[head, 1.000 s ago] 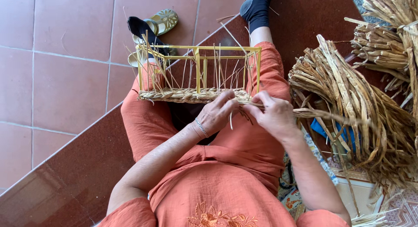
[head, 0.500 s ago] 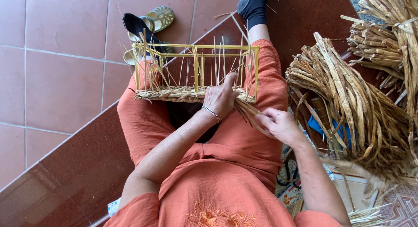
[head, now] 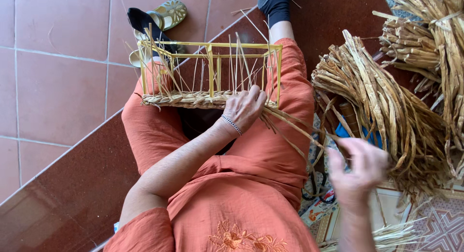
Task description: The person sits on the floor and weaves dried plant fibers into a rectangular basket frame. They repeatedly pull fibers through the frame, tighten the weave, and adjust the material to build up the basket base.
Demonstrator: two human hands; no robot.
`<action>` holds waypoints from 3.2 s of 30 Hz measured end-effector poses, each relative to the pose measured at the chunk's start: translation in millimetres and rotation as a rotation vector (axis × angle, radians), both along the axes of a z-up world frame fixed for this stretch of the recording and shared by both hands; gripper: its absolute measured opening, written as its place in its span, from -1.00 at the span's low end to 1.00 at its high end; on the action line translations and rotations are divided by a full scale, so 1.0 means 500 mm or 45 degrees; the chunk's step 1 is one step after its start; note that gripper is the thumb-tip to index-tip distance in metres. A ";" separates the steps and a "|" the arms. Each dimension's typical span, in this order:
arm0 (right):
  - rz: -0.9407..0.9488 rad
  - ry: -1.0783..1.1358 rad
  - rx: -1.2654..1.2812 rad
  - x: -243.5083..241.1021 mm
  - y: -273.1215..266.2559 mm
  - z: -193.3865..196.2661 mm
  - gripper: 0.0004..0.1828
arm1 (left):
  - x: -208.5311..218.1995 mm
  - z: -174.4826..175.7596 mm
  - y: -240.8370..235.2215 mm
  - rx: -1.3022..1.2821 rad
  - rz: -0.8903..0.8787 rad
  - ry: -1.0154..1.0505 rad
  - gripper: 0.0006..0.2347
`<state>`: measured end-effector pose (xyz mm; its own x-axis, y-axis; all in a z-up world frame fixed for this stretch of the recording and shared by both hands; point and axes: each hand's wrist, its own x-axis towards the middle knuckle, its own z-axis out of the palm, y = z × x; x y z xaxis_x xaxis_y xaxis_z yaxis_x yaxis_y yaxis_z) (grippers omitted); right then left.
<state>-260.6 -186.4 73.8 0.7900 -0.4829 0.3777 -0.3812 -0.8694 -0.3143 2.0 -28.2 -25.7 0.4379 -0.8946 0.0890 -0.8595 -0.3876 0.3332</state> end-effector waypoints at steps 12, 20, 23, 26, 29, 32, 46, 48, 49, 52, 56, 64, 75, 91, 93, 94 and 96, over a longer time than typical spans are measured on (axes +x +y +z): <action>0.302 0.184 0.527 0.224 0.101 -0.086 -0.66 | 0.038 0.035 0.053 -0.275 -0.396 0.426 -0.59; 0.241 0.027 0.588 0.242 0.108 -0.096 -0.75 | 0.026 0.027 0.048 -0.322 -0.370 0.288 -0.56; 0.343 0.025 0.121 0.250 0.102 -0.071 -0.75 | 0.016 0.014 0.046 -0.387 -0.354 0.318 -0.64; 0.603 0.007 -0.258 0.274 0.087 -0.037 -0.72 | 0.018 0.006 0.035 -0.364 -0.328 0.391 -0.69; 0.782 -0.043 -0.335 0.297 0.059 -0.016 -0.73 | 0.025 0.007 0.033 -0.305 -0.289 0.439 -0.75; 0.797 -0.057 -0.424 0.299 0.040 -0.017 -0.77 | 0.025 0.013 0.013 -0.383 -0.259 0.335 -0.81; 0.443 0.787 1.423 0.321 -0.110 -0.154 -0.70 | -0.024 0.095 -0.036 -0.127 -0.169 0.193 -0.89; 0.453 0.642 1.287 0.315 -0.106 -0.177 -0.68 | -0.025 0.094 -0.027 -0.192 -0.140 0.200 -0.84; 0.464 0.523 1.107 0.310 -0.099 -0.189 -0.68 | -0.026 0.093 -0.018 -0.241 -0.115 0.235 -0.77; 0.366 0.335 0.654 0.296 -0.072 -0.212 -0.60 | -0.026 0.091 -0.003 -0.343 -0.011 0.312 -0.74; 0.260 0.110 0.440 0.272 -0.027 -0.217 -0.62 | -0.038 0.074 0.006 -0.369 -0.036 0.175 -0.86; 0.115 -0.165 0.461 0.233 -0.173 -0.232 -0.72 | -0.028 0.049 0.002 -0.452 0.094 0.307 -0.91; -0.250 0.281 -0.323 0.335 -0.439 -0.406 -0.94 | -0.043 0.076 -0.002 -0.464 0.128 0.352 -0.89; 0.213 -0.037 0.984 0.230 -0.038 -0.043 -0.88 | -0.062 0.060 0.045 -0.558 0.027 0.232 -0.81; 0.297 -0.136 0.648 0.254 0.003 -0.041 -0.83 | -0.065 0.057 0.053 -0.528 0.009 0.233 -0.80; 0.340 -0.189 0.476 0.265 0.017 -0.043 -0.80 | -0.065 0.055 0.054 -0.522 0.006 0.235 -0.79; 0.379 -0.186 0.449 0.278 0.037 -0.048 -0.81 | -0.064 0.051 0.056 -0.523 0.011 0.233 -0.79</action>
<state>-121.4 -167.9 49.7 0.8641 -0.3626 0.3490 -0.0619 -0.7649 -0.6412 -30.0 -0.1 -0.4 0.4865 -0.7975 0.3568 -0.7695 -0.1979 0.6072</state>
